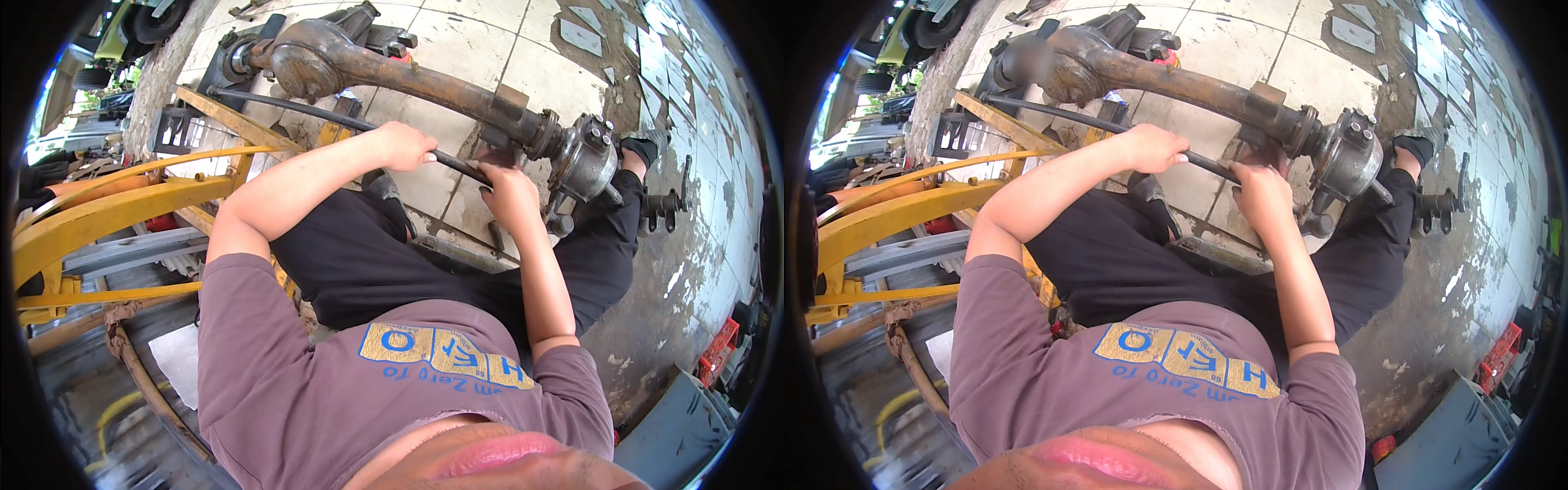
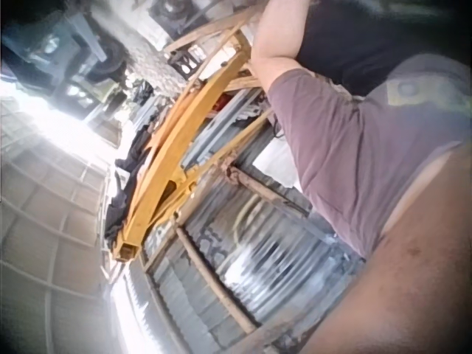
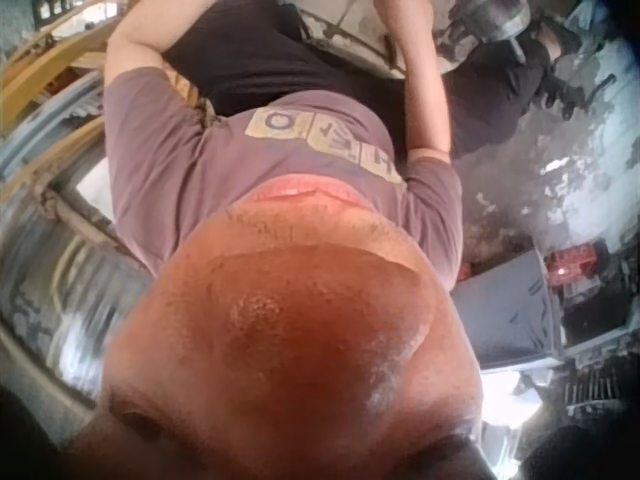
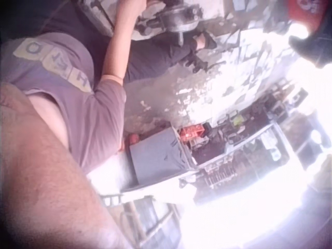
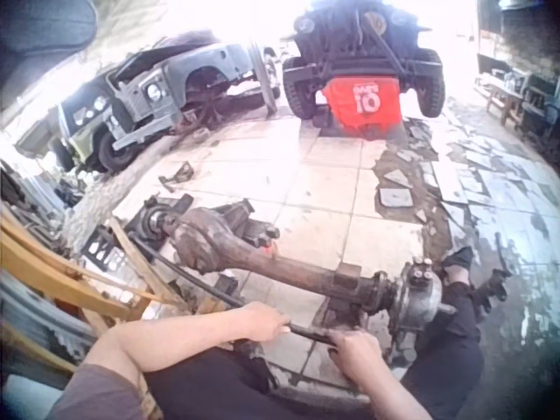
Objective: The person sits on the floor and uses a long metal bar to rotate and manipulate a vehicle axle assembly mounted on a yellow stand. The person repeatedly repositions the bar and applies force to turn the axle shaft.
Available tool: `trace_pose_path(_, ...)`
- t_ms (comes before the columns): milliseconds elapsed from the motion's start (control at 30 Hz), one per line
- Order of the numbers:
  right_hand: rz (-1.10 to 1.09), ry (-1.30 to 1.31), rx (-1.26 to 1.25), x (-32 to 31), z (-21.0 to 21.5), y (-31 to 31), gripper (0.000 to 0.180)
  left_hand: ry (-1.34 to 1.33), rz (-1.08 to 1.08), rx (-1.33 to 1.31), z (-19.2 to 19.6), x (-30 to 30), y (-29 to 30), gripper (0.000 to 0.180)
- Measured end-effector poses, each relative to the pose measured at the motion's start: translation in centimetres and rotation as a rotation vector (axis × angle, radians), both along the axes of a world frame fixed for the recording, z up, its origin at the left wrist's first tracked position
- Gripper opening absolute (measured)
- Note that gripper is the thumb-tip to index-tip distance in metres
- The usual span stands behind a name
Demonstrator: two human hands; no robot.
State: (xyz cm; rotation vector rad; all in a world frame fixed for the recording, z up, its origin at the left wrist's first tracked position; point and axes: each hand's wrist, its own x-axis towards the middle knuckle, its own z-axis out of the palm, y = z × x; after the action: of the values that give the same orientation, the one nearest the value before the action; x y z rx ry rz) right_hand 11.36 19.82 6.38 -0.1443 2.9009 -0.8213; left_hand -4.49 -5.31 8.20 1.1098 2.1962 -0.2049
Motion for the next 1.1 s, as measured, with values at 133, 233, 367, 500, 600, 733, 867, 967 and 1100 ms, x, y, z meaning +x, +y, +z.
trace_pose_path(133, -0.041, -0.164, 0.109, -1.7, -1.3, 0.3, 0.044, -0.004, 0.0, -0.009, 0.2, 0.0, 0.3, 0.037)
trace_pose_path(233, 0.007, 0.055, 0.025, -0.2, -0.4, 0.4, 0.045, 0.011, 0.006, 0.003, -0.5, 0.2, -0.1, 0.038)
trace_pose_path(367, -0.035, -0.137, 0.175, -1.3, -3.4, 0.9, 0.043, -0.015, -0.002, 0.002, -0.1, -0.2, 0.7, 0.037)
trace_pose_path(500, 0.007, 0.013, 0.026, -1.0, -0.5, 0.5, 0.042, 0.01, 0.004, -0.003, -0.3, -0.2, -0.3, 0.036)
trace_pose_path(600, -0.017, -0.149, 0.168, -1.2, -3.6, 1.4, 0.046, -0.017, -0.012, -0.008, 0.1, 0.2, 0.9, 0.036)
trace_pose_path(733, -0.003, 0.052, 0.034, -0.2, -0.1, 1.0, 0.03, -0.003, 0.004, 0.009, -0.2, 0.2, 0.0, 0.037)
trace_pose_path(867, -0.007, -0.041, 0.059, -0.6, -0.4, 1.0, 0.028, -0.007, -0.017, -0.001, 0.2, 0.3, 0.5, 0.037)
trace_pose_path(967, 0.008, 0.004, 0.088, -0.4, 0.2, 0.8, 0.025, 0.003, -0.004, -0.011, -0.1, -0.2, 0.0, 0.037)
trace_pose_path(1100, 0.01, -0.091, 0.153, -0.4, -0.9, 1.1, 0.024, 0.0, -0.016, 0.012, -0.3, 0.4, 0.1, 0.036)
